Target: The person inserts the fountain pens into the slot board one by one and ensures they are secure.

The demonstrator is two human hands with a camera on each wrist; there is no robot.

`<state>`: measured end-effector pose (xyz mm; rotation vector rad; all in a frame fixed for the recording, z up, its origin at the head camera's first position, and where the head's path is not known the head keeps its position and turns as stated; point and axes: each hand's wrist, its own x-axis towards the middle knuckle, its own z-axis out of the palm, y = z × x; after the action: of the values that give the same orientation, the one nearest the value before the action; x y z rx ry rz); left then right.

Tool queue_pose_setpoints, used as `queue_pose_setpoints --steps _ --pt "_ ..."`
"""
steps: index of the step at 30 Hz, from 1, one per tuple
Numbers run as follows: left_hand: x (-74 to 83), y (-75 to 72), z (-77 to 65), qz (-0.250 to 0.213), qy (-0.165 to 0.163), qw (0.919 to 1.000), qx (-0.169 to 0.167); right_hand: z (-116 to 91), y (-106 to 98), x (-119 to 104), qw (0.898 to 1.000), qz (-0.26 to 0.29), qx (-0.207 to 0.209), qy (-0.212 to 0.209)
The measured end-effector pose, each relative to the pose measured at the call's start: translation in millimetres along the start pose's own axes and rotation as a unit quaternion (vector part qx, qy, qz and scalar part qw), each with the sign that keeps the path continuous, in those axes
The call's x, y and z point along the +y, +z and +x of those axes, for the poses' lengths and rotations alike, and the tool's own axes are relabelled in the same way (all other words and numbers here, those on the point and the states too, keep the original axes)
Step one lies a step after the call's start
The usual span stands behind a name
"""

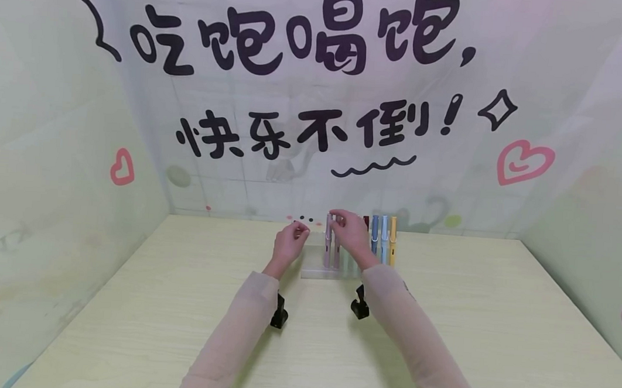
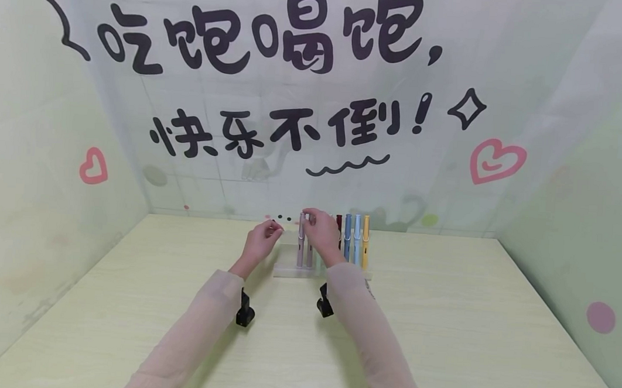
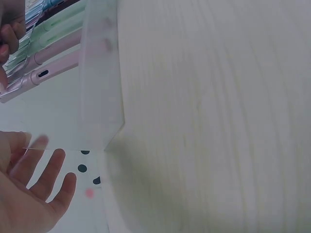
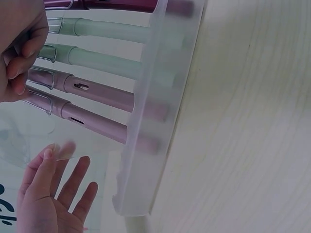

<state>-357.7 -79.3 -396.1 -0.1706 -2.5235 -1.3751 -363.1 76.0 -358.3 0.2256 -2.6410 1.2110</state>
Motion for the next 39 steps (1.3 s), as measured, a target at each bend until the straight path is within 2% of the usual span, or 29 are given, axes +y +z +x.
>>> queue_pose_setpoints --steps 13,22,28,35,39 --pt "2.5 1.2 -1.6 0.009 -0.009 0.9999 0.001 0 2 0 0.999 -0.046 0.012 -0.010" --pt "2.5 1.4 -2.8 0.005 -0.007 1.0000 0.000 -1 0 3 0.999 -0.026 0.012 -0.022" --pt "2.0 2.1 -1.3 0.004 -0.006 1.0000 -0.002 -3 -13 11 0.998 0.019 0.027 -0.056" --pt "2.8 1.1 0.2 0.008 -0.010 0.9999 -0.004 -14 -35 24 0.997 0.014 0.010 -0.077" --pt "2.2 0.2 0.8 0.012 -0.010 0.9999 -0.005 -22 -44 39 0.996 0.008 0.011 -0.086"
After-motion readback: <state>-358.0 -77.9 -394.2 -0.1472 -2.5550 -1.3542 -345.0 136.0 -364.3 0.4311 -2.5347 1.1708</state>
